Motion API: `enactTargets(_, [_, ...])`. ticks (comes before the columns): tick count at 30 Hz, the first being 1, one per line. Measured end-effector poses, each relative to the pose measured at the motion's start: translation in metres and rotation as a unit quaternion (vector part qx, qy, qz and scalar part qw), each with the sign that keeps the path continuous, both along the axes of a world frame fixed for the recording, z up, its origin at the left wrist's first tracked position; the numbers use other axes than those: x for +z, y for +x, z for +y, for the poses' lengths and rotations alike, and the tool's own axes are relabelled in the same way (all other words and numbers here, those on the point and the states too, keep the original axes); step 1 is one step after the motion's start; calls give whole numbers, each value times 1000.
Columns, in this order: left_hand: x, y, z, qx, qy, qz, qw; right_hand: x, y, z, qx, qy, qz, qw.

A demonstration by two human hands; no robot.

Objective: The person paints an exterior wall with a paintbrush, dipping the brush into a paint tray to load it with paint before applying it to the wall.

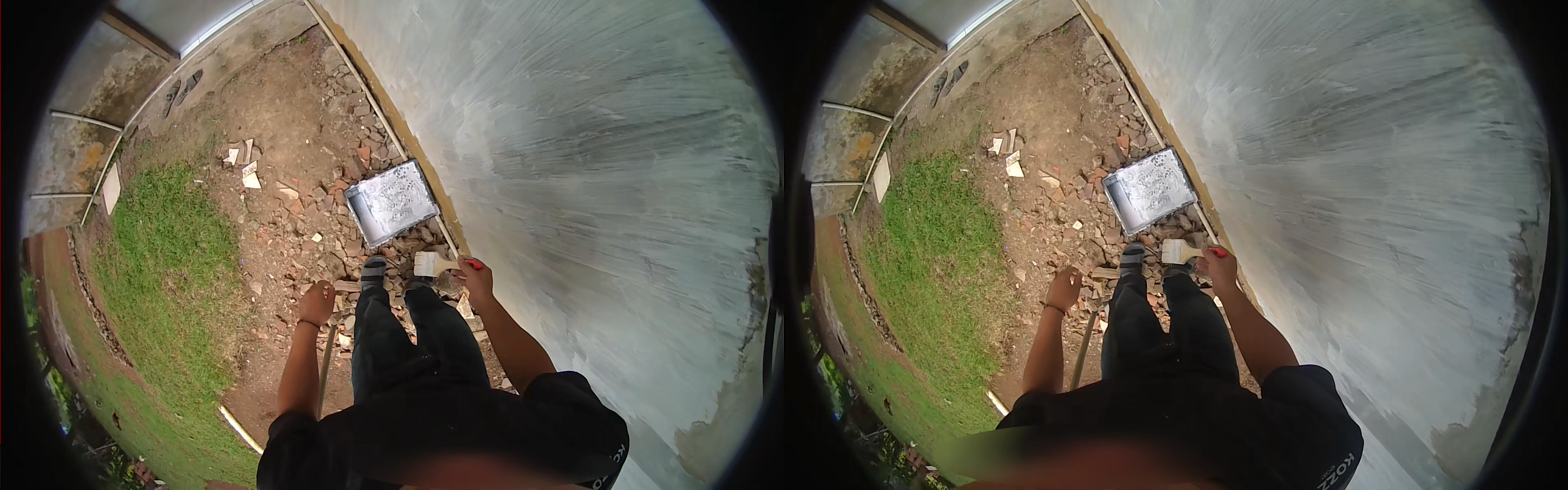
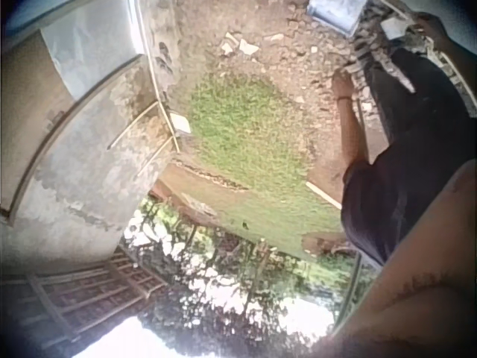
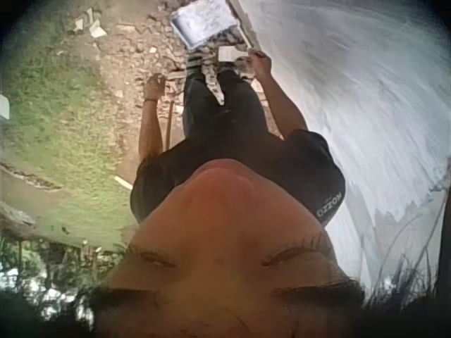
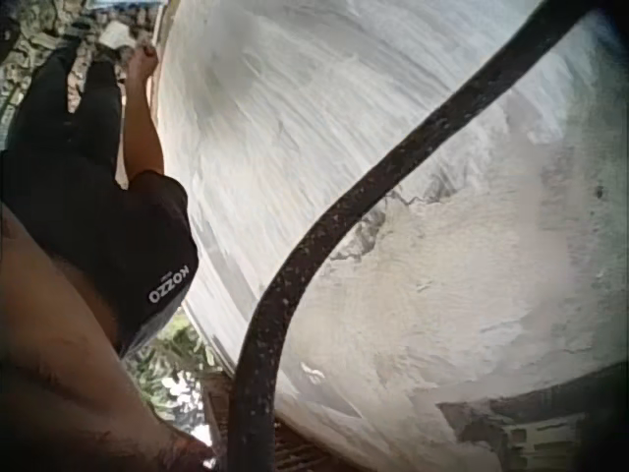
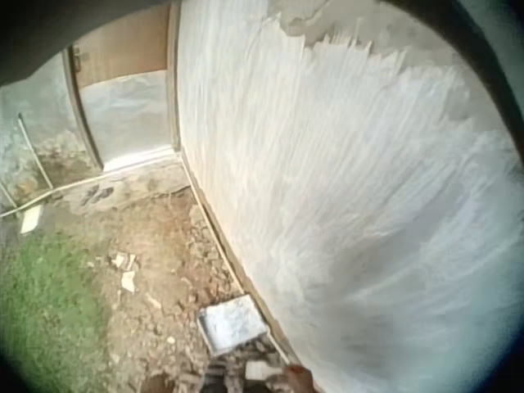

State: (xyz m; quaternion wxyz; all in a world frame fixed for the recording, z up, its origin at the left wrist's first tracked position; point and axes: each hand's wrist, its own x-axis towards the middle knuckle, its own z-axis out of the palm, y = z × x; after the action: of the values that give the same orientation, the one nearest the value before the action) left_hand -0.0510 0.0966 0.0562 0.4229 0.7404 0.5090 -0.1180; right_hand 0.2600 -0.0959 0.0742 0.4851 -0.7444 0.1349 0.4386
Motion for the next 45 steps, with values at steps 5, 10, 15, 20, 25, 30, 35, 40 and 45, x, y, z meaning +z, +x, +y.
enactTargets(5, [-127,35,-24,103,-90,-16,990,-115,11,36,125,-89,33,988])
enactTargets(10, [-248,107,-49,175,-156,-102,967,-249,41,51,131,-61,-8,989])
enactTargets(15, [-344,89,-43,155,-160,-50,974,-328,33,97,247,-104,-90,959])
enactTargets(20, [-408,66,-28,127,-178,-78,973,-389,24,130,355,-76,-179,914])
enactTargets(25, [-437,58,-32,117,-182,-60,974,-411,-25,174,546,53,-318,773])
enactTargets(30, [-442,77,-46,139,-203,-95,964,-452,-45,177,630,141,-471,601])
enactTargets(35, [-436,61,-52,115,-242,-52,962,-462,-53,184,612,119,-523,581])
enactTargets(40, [-443,51,-46,86,-218,-58,970,-476,-55,203,630,111,-522,564])
enactTargets(45, [-445,50,-41,119,-207,-66,969,-471,-59,157,672,106,-475,559])
